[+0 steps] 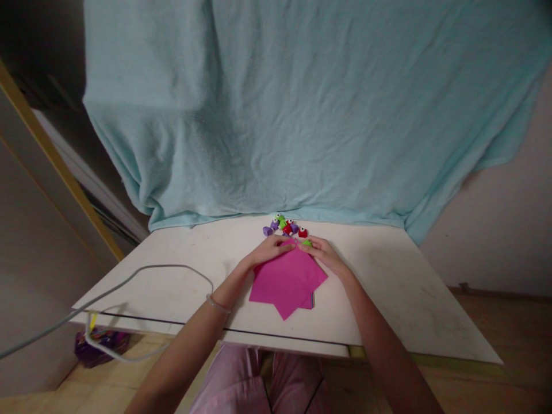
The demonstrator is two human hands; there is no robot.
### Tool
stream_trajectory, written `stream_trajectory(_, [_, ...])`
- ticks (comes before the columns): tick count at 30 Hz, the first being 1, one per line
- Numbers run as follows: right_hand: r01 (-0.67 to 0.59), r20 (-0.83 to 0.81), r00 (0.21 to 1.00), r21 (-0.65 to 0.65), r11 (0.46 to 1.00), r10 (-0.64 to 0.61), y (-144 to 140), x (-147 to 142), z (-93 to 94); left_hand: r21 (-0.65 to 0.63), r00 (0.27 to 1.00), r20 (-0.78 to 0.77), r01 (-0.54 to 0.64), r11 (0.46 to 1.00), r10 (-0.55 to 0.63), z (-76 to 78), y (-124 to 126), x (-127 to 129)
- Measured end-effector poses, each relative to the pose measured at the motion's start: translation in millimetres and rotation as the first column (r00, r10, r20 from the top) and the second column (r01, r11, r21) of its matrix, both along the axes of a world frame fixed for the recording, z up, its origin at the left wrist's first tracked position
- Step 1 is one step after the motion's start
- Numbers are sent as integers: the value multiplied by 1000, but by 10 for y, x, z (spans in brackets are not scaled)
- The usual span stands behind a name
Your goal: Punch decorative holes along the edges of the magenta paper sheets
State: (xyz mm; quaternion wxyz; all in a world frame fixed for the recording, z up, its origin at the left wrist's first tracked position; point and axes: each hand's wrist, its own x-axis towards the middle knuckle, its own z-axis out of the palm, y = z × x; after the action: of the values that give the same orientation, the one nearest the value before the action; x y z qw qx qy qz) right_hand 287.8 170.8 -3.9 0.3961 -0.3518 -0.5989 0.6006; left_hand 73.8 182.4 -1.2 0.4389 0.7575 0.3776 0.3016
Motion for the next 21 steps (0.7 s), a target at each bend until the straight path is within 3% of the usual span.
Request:
stream_trajectory(4, [87,-2,996,35,996,-87,37,33,9,-31,1000,14,-5,999,6,29,-27,6])
stream_trajectory(11, [267,-30,963,-60,962,-269,153,85,8,-47,1000,28,-2,999,3,57,-36,9])
stream_trajectory(15, [314,-107,936,-183,932,-337,209,142,-21,-53,1000,20,-15,999,16,28,-24,14])
stream_trajectory(21, [275,-202,895,-453,848,-398,274,231,-61,-63,998,25,-57,996,59,15,-34,23])
